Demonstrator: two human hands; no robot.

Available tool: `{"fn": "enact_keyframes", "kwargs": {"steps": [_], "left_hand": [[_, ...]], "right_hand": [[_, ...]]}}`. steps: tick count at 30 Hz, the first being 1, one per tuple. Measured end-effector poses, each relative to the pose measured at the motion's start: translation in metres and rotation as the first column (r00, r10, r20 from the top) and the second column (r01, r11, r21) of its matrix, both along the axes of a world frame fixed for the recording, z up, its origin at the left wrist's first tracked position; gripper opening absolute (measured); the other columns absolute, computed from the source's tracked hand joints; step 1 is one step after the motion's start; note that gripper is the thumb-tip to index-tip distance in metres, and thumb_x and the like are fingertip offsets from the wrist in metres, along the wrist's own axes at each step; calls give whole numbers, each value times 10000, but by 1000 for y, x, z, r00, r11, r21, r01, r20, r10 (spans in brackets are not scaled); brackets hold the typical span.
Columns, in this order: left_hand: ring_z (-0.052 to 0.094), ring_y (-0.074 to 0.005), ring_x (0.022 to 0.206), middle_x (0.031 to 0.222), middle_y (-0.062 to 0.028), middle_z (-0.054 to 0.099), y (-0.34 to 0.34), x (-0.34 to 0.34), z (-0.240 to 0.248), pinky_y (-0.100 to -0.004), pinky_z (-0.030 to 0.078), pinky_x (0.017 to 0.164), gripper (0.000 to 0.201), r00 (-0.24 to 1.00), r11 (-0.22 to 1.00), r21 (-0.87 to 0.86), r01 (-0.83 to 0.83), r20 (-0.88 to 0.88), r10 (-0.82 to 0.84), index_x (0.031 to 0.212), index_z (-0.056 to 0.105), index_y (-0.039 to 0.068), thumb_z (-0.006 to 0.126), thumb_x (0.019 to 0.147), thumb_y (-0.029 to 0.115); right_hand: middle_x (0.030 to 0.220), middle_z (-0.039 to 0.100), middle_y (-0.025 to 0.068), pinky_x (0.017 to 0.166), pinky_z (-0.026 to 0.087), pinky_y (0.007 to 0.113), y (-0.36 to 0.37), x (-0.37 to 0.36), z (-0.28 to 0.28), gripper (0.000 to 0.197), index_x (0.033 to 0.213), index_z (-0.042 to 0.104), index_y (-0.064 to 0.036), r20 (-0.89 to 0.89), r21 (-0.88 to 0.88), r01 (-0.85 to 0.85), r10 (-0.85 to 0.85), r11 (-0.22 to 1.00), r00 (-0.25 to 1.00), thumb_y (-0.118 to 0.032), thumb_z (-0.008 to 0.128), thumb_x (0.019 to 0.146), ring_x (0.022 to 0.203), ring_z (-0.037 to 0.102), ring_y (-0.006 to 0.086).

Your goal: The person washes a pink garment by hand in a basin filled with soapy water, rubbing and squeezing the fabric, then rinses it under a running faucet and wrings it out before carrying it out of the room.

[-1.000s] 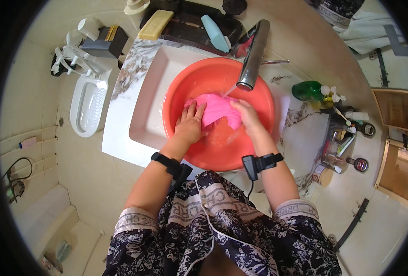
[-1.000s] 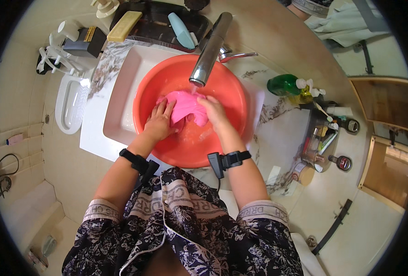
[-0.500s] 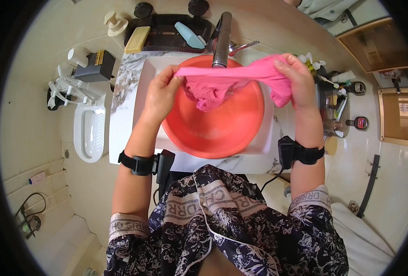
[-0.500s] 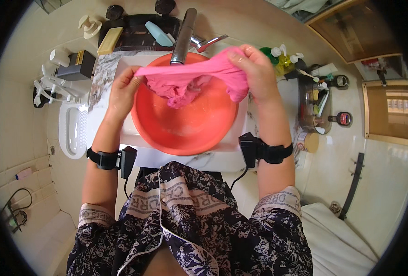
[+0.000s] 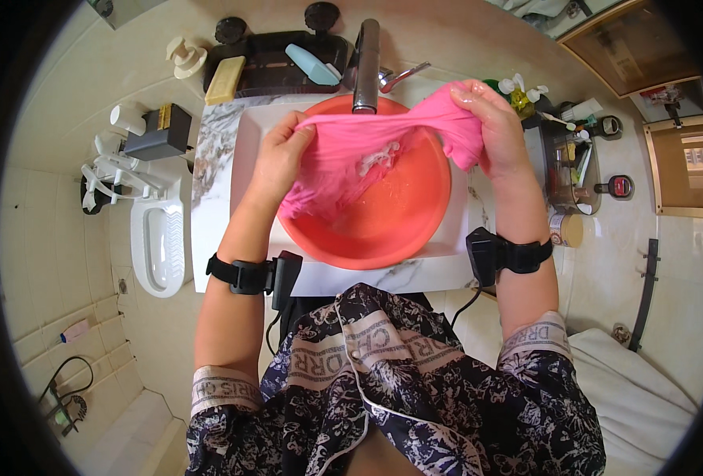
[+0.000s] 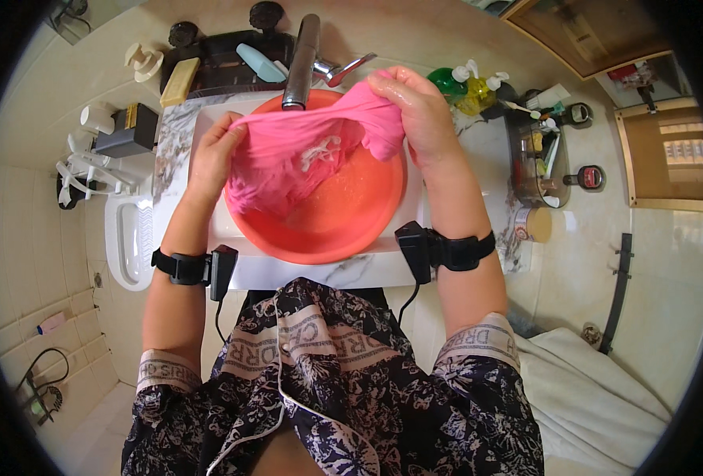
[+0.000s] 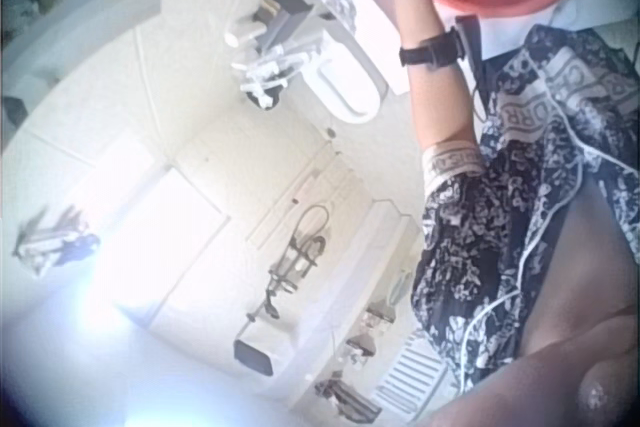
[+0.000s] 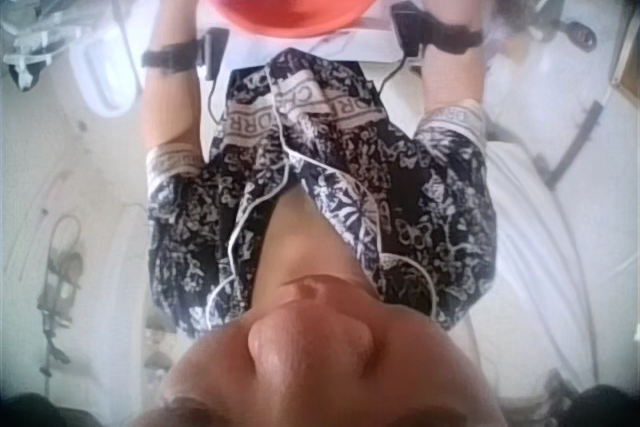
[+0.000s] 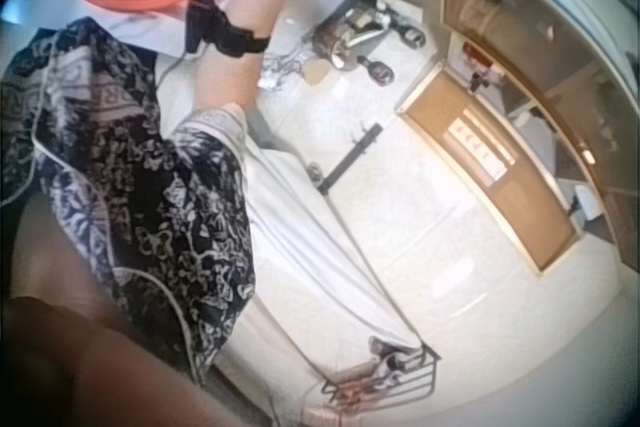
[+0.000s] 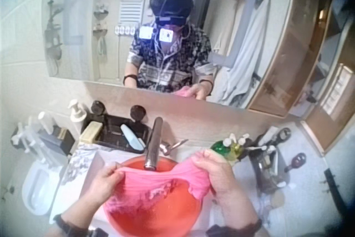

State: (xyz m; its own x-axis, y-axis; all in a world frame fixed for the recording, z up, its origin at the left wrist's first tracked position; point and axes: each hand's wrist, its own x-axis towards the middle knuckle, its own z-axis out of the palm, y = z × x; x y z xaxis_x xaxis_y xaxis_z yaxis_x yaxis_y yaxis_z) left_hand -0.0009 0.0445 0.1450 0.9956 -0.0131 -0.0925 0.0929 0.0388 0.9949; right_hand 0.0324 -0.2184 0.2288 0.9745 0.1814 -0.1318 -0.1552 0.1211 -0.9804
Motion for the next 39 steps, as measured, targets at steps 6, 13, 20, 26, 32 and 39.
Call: {"fn": "enact_keyframes", "kwargs": {"steps": [6, 13, 20, 26, 32, 39], "left_hand": [[464, -50, 710, 778, 22, 532, 3, -19, 7, -187, 384, 632, 94, 990, 996, -85, -9, 136, 21, 930, 557, 30, 501, 879, 85], [555, -204, 938, 1015, -175, 578, -17, -59, -99, -281, 430, 825, 315, 929, 827, 449, 339, -301, -217, 1096, 555, -10, 559, 836, 168], [443, -261, 1170, 1365, -132, 372, -23, -43, -107, -349, 358, 962, 689, 832, 947, -136, -290, -525, 179, 1414, 181, 60, 534, 842, 212], [248, -416, 1292, 1462, -137, 161, -39, -29, -144, -628, 251, 965, 827, 385, 718, -255, -647, -923, 19, 1429, 119, 144, 427, 831, 625], [518, -313, 1083, 1167, -168, 534, -29, -30, -172, -474, 415, 902, 778, 682, 337, -703, -626, -703, -201, 1193, 475, 39, 376, 800, 704], [601, -197, 840, 927, -79, 618, -74, -9, -169, -310, 489, 771, 410, 748, 474, -632, -613, -658, 90, 1045, 590, 67, 416, 926, 419]], "right_hand": [[884, 578, 6, 722, 415, 205, -17, -12, -27, 148, 915, 560, -34, 84, 58, -81, 75, 995, 994, -158, 573, 835, 778, 524, 68], [833, 643, 128, 669, 468, 324, -31, -16, -183, 237, 878, 601, 5, -537, -652, -573, 230, 496, 811, -191, 593, 745, 747, 604, 212], [1309, 430, 206, 975, 374, 338, -12, 34, -253, 782, 1373, 305, -106, -307, -693, -310, 123, 651, 944, -360, 667, 728, 1204, 436, 307], [1264, 440, 198, 946, 400, 376, 102, -11, -288, 691, 1271, 452, -116, -42, -825, -217, 327, 522, 944, -329, 724, 672, 1192, 421, 326], [1011, 573, 134, 849, 446, 349, 119, -38, -217, 406, 1100, 554, -73, -14, -538, -373, 434, 756, 901, -175, 692, 733, 980, 558, 305], [956, 599, 118, 775, 479, 378, 102, -16, -168, 257, 945, 597, -110, 284, -614, -89, 324, 784, 902, -164, 681, 709, 903, 579, 309]]}}
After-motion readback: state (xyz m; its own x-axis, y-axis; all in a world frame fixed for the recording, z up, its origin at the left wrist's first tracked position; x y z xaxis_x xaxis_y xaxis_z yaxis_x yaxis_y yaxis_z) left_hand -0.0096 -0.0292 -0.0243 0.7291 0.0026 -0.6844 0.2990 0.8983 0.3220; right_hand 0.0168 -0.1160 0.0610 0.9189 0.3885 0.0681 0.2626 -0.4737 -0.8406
